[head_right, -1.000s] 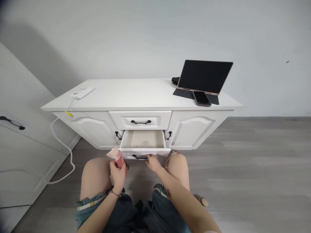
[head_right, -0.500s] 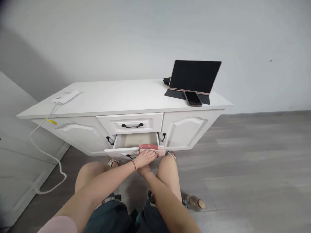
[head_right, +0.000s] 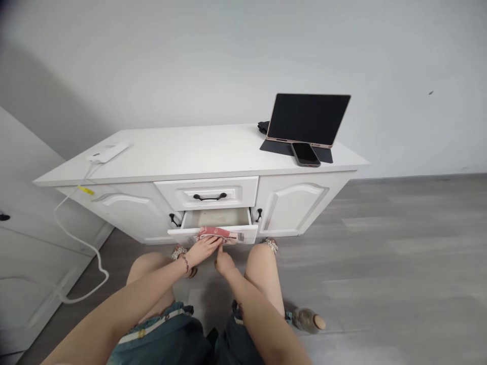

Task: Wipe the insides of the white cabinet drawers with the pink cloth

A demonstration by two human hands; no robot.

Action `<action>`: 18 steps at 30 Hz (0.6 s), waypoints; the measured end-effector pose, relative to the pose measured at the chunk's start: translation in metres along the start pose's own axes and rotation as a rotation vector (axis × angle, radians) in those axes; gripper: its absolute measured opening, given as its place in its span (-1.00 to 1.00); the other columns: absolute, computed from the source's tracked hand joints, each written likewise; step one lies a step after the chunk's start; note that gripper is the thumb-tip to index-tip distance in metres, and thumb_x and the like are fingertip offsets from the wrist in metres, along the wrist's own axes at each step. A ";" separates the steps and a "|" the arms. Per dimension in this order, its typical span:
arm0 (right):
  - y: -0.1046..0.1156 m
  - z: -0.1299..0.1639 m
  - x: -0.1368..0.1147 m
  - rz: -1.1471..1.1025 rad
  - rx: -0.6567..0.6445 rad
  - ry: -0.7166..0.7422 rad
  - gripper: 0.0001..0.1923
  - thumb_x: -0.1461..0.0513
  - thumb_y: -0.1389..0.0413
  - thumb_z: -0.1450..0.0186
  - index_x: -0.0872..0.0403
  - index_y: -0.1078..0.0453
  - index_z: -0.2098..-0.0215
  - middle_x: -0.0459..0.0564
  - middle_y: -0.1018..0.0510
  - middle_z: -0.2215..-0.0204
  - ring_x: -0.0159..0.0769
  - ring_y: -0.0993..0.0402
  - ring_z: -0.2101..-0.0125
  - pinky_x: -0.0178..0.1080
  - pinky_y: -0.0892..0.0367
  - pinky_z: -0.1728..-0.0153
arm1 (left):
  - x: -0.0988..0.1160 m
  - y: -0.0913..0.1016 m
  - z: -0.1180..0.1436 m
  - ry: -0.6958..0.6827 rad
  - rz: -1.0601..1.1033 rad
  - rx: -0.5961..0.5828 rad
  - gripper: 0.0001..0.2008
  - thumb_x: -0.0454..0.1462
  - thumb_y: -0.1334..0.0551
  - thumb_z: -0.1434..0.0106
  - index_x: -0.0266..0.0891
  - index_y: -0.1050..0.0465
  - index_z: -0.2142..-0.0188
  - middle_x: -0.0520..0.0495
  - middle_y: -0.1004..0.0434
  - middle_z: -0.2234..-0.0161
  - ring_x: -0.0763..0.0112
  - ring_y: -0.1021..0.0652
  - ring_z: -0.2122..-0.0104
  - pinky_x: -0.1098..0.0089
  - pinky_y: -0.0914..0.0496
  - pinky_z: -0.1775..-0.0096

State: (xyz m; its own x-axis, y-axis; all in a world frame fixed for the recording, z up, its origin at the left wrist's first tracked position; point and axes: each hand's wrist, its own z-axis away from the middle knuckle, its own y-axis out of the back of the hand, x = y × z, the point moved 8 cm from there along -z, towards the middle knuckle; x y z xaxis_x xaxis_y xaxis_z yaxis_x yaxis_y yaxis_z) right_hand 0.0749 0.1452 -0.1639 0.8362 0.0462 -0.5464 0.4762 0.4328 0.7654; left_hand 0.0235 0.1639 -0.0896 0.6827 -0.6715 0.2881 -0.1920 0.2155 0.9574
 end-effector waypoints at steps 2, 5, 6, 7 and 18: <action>-0.001 0.000 0.000 0.008 -0.004 -0.015 -0.19 0.38 -0.01 -0.17 0.40 0.25 -0.30 0.38 -0.52 0.15 -0.06 -0.50 0.15 -0.15 -0.33 0.16 | -0.009 0.001 0.014 0.002 -0.071 0.003 -0.50 -0.47 0.03 -0.23 -0.20 -0.24 -0.14 -0.18 -0.33 -0.12 0.23 -0.28 -0.15 0.23 -0.09 -0.15; 0.000 -0.002 0.002 0.012 -0.006 -0.030 -0.21 0.39 0.00 -0.17 0.36 0.23 -0.30 0.35 -0.53 0.16 -0.09 -0.50 0.15 -0.18 -0.31 0.15 | -0.029 -0.002 0.036 0.037 -0.203 0.024 -0.49 -0.48 0.06 -0.24 -0.22 -0.23 -0.16 -0.18 -0.31 -0.14 0.21 -0.29 -0.15 0.20 -0.13 -0.15; -0.001 -0.002 0.003 0.012 -0.007 -0.032 -0.21 0.39 0.00 -0.18 0.36 0.24 -0.31 0.34 -0.53 0.16 -0.09 -0.50 0.15 -0.19 -0.31 0.16 | -0.037 -0.003 0.043 0.059 -0.252 0.038 -0.47 -0.49 0.07 -0.23 -0.22 -0.23 -0.17 -0.18 -0.31 -0.15 0.21 -0.29 -0.14 0.18 -0.15 -0.14; -0.001 -0.003 0.004 0.012 -0.008 -0.033 -0.20 0.38 0.00 -0.18 0.35 0.26 -0.31 0.34 -0.54 0.17 -0.09 -0.50 0.16 -0.20 -0.31 0.17 | -0.044 -0.004 0.051 0.078 -0.299 0.052 -0.46 -0.50 0.07 -0.23 -0.21 -0.23 -0.17 -0.18 -0.30 -0.15 0.20 -0.30 -0.13 0.17 -0.17 -0.13; -0.002 -0.005 0.011 -0.017 -0.015 -0.031 -0.20 0.37 0.02 -0.21 0.24 0.29 -0.33 0.17 -0.57 0.26 -0.19 -0.51 0.22 -0.27 -0.27 0.21 | -0.081 -0.007 0.106 0.424 -0.394 0.236 -0.45 -0.47 -0.05 -0.19 -0.08 -0.24 -0.16 -0.21 -0.30 -0.07 0.09 -0.30 -0.06 0.08 -0.27 -0.02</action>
State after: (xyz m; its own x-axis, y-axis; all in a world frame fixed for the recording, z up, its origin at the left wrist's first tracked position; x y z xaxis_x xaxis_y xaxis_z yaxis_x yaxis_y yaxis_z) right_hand 0.0817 0.1493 -0.1725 0.8361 0.0110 -0.5485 0.4865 0.4472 0.7506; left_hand -0.1053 0.1415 -0.1181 0.9451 -0.3185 -0.0737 0.0140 -0.1858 0.9825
